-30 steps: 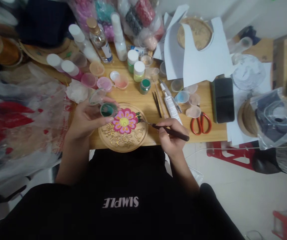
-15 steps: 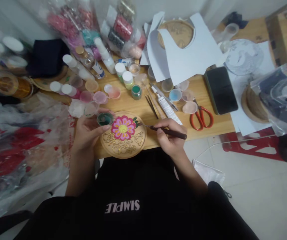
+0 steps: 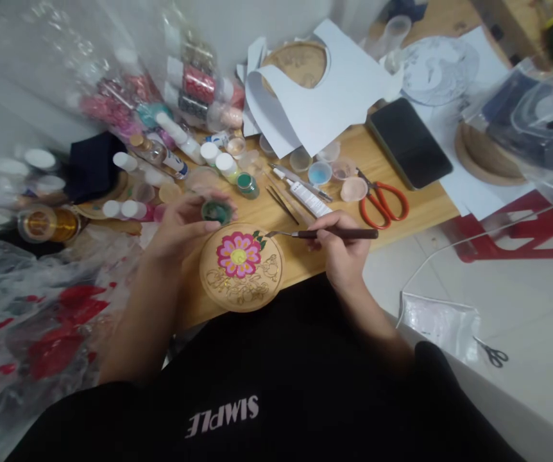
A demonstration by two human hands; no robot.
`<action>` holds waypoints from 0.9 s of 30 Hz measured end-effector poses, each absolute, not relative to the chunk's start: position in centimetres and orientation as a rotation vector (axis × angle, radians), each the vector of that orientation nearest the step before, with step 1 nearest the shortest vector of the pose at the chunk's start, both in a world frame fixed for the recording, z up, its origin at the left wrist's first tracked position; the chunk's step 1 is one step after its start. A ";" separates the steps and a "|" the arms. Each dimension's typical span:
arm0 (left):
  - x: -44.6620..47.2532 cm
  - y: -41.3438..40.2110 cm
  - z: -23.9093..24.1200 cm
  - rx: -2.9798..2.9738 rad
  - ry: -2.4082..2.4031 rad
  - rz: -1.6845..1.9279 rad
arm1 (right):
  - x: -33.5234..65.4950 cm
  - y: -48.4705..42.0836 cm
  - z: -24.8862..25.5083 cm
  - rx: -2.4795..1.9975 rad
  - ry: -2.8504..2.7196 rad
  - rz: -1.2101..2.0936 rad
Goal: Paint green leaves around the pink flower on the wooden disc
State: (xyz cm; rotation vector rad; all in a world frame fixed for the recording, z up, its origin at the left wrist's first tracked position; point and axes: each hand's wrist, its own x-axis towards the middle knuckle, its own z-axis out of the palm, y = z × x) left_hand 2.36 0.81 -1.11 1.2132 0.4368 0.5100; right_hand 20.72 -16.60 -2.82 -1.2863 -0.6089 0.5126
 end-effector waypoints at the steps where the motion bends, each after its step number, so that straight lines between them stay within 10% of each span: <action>1: 2.8 1.0 -1.3 1.208 0.423 0.464 | 20.6 -16.8 -3.0 -1.298 -0.613 0.495; 27: 3.0 2.0 -4.5 1.322 0.271 0.365 | 18.5 -19.3 -3.0 -1.560 -0.982 0.236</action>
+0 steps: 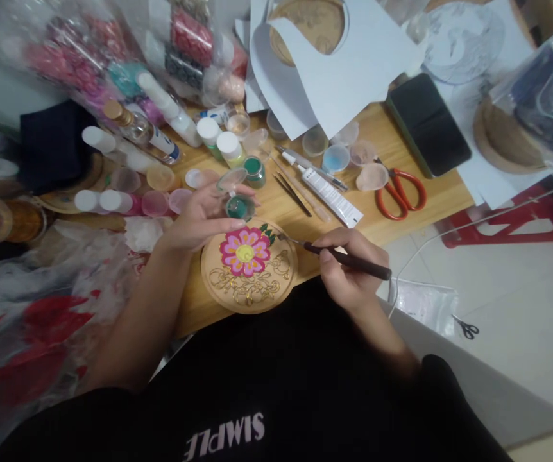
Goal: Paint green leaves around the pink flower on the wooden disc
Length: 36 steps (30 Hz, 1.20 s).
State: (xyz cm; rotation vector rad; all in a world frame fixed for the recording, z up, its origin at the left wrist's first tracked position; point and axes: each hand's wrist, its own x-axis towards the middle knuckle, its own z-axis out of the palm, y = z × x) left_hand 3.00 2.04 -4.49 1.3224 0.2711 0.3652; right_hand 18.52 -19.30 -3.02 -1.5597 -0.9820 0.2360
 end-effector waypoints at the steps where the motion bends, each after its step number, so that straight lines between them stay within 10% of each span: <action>1: 3.0 2.0 -4.5 1.330 0.273 0.364 | 18.5 -19.3 -3.1 -1.565 -0.980 0.241; 36: 3.1 1.8 -4.7 1.311 0.293 0.389 | 18.5 -19.1 -3.1 -1.593 -0.994 0.248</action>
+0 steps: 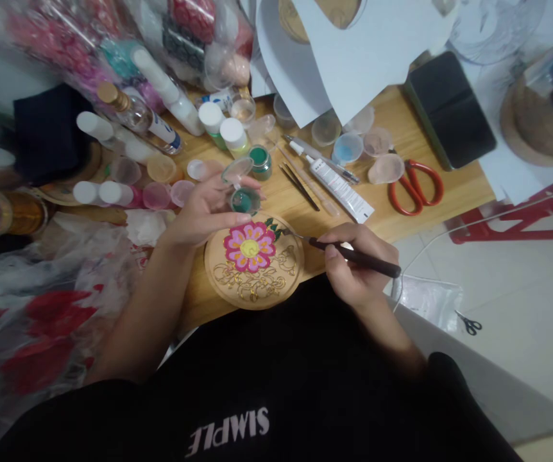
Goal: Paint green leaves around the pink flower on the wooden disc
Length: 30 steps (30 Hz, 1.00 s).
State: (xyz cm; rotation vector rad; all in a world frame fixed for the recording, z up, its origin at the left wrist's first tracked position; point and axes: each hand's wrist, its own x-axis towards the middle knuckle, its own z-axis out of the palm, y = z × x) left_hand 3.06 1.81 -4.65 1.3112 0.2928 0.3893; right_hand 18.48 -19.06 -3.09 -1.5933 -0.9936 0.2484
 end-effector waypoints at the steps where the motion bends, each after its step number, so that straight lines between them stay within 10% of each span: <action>1: 3.1 1.8 -4.7 1.308 0.279 0.401 | 18.5 -19.1 -3.1 -1.592 -0.998 0.243; 30: 3.0 1.9 -4.4 1.321 0.282 0.369 | 18.3 -18.9 -3.5 -1.597 -0.997 0.176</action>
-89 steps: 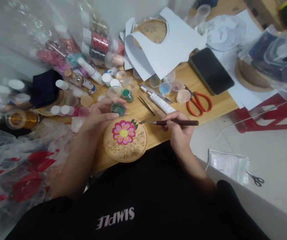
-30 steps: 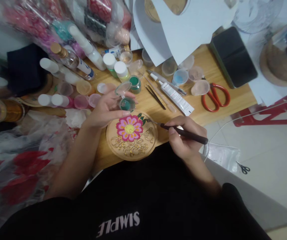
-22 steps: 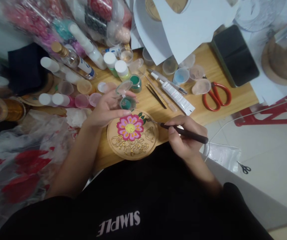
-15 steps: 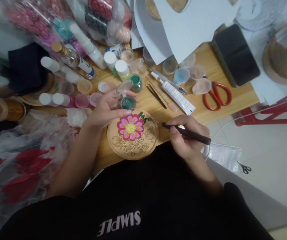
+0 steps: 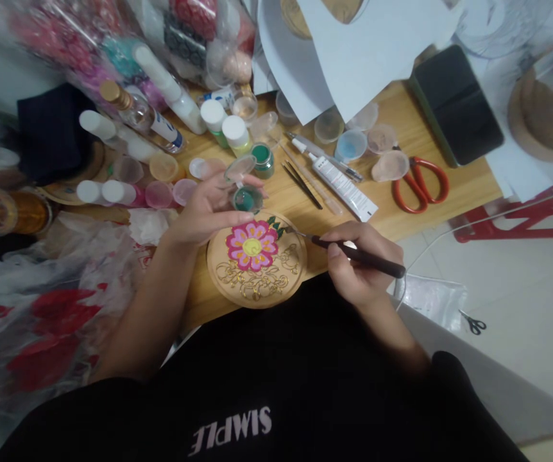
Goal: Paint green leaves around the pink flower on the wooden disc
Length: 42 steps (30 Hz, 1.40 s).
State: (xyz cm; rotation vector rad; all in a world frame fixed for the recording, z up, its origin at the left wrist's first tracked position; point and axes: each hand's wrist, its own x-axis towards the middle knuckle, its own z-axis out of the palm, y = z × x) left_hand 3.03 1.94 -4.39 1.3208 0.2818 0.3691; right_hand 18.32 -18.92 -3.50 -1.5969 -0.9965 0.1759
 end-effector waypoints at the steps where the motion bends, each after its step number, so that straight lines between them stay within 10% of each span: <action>1: 3.0 1.9 -4.4 1.320 0.272 0.373 | 18.3 -18.9 -3.4 -1.595 -0.999 0.166; 42: 2.9 2.1 -5.0 1.408 0.271 0.355 | 18.2 -18.3 -3.1 -1.556 -1.000 0.262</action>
